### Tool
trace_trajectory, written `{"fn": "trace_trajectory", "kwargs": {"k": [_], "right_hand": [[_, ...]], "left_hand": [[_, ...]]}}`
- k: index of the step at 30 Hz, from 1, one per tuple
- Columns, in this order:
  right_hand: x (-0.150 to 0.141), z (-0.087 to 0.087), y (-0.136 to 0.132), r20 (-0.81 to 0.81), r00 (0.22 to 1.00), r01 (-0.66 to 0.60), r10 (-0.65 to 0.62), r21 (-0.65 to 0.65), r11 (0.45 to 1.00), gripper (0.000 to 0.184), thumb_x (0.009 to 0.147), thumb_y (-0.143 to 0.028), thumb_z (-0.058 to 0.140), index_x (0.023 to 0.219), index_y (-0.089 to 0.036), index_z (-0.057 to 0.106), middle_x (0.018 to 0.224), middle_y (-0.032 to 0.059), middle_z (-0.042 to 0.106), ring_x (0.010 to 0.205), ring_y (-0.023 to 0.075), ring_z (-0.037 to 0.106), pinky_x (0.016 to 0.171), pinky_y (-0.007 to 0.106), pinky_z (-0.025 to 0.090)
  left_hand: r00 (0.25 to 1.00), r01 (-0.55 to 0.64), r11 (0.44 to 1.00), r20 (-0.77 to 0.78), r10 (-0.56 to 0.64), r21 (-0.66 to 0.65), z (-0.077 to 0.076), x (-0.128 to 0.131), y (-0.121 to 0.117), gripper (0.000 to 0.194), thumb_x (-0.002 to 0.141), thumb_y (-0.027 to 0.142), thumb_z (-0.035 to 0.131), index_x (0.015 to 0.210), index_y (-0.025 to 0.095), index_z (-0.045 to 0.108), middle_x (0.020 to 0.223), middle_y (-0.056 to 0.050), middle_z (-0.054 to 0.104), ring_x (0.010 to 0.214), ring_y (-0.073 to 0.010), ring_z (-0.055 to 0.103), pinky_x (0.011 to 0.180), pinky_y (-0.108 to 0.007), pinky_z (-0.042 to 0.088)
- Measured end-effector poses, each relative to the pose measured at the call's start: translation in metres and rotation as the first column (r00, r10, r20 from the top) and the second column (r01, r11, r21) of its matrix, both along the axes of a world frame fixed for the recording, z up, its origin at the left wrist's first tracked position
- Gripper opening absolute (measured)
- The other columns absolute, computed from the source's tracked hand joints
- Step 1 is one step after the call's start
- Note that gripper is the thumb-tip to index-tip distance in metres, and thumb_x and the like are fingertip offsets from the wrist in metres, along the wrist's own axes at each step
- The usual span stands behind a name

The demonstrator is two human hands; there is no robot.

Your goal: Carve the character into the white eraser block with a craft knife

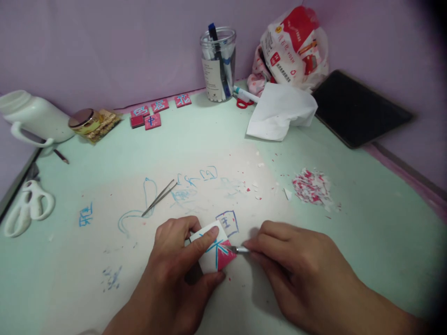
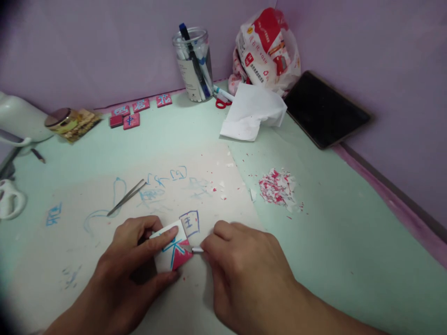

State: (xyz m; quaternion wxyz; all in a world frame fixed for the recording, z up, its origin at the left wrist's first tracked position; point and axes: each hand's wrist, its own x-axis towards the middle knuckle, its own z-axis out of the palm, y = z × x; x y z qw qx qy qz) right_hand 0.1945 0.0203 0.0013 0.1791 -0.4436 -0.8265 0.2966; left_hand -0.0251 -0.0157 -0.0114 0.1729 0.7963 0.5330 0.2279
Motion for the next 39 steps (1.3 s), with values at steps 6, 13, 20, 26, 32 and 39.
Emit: {"fn": "trace_trajectory", "kwargs": {"k": [6,13,20,26,32,39], "right_hand": [[-0.002,-0.004,-0.005,-0.007,0.999,0.053,-0.052,0.131,0.99,0.025,0.068,-0.006,0.047,0.079,-0.021,0.065,0.081,0.0055,0.06,0.071,0.0178,0.051,0.054,0.027,0.038],[-0.001,-0.005,-0.002,0.014,1.0,-0.005,0.003,0.174,0.985,0.03,0.07,-0.003,0.044,0.078,-0.019,0.068,0.069,0.0032,0.052,0.061,0.0149,0.045,0.049,0.027,0.03],[-0.001,-0.009,-0.003,-0.054,0.998,0.023,-0.014,0.16,0.987,0.028,0.069,-0.002,0.045,0.078,-0.018,0.067,0.068,0.0029,0.05,0.062,0.0143,0.044,0.051,0.027,0.029],[-0.003,-0.012,-0.008,-0.085,0.996,0.043,-0.029,0.166,0.985,0.027,0.069,-0.002,0.046,0.079,-0.017,0.067,0.068,0.0027,0.048,0.061,0.0139,0.042,0.051,0.027,0.029],[0.001,-0.009,-0.001,-0.071,0.997,-0.022,0.027,0.062,0.998,0.022,0.073,-0.004,0.047,0.075,-0.017,0.065,0.07,0.0033,0.05,0.063,0.0142,0.044,0.053,0.027,0.03],[-0.002,-0.009,-0.005,-0.071,0.997,0.039,-0.039,-0.007,0.999,0.025,0.084,-0.013,0.043,0.079,-0.018,0.067,0.07,0.0039,0.053,0.062,0.015,0.047,0.053,0.027,0.033]], "left_hand": [[1.0,0.0,1.0,0.008,0.0,-0.029,0.0,-0.001,0.0,0.048,0.078,0.017,0.062,0.124,0.028,0.052,0.116,-0.009,0.044,0.103,-0.0268,0.043,0.08,-0.047,0.044],[1.0,0.0,1.0,0.006,0.0,-0.022,-0.001,-0.001,-0.001,0.048,0.078,0.018,0.064,0.124,0.027,0.053,0.116,-0.008,0.045,0.103,-0.0265,0.044,0.081,-0.046,0.044],[1.0,0.018,1.0,0.01,-0.018,-0.013,0.0,-0.001,-0.001,0.046,0.08,0.019,0.062,0.125,0.025,0.052,0.116,-0.009,0.045,0.103,-0.0265,0.045,0.081,-0.047,0.043],[1.0,0.021,0.999,0.018,-0.021,-0.025,0.001,0.0,0.0,0.045,0.081,0.018,0.06,0.125,0.025,0.052,0.115,-0.009,0.044,0.103,-0.0263,0.045,0.081,-0.046,0.043],[1.0,0.002,1.0,-0.002,-0.002,-0.003,0.0,0.0,0.0,0.045,0.079,0.019,0.062,0.123,0.026,0.053,0.115,-0.008,0.045,0.101,-0.0262,0.045,0.079,-0.046,0.044],[1.0,-0.024,1.0,0.003,0.024,0.009,-0.003,0.001,0.0,0.044,0.078,0.019,0.063,0.121,0.025,0.055,0.114,-0.009,0.046,0.1,-0.0255,0.047,0.079,-0.045,0.046]]}}
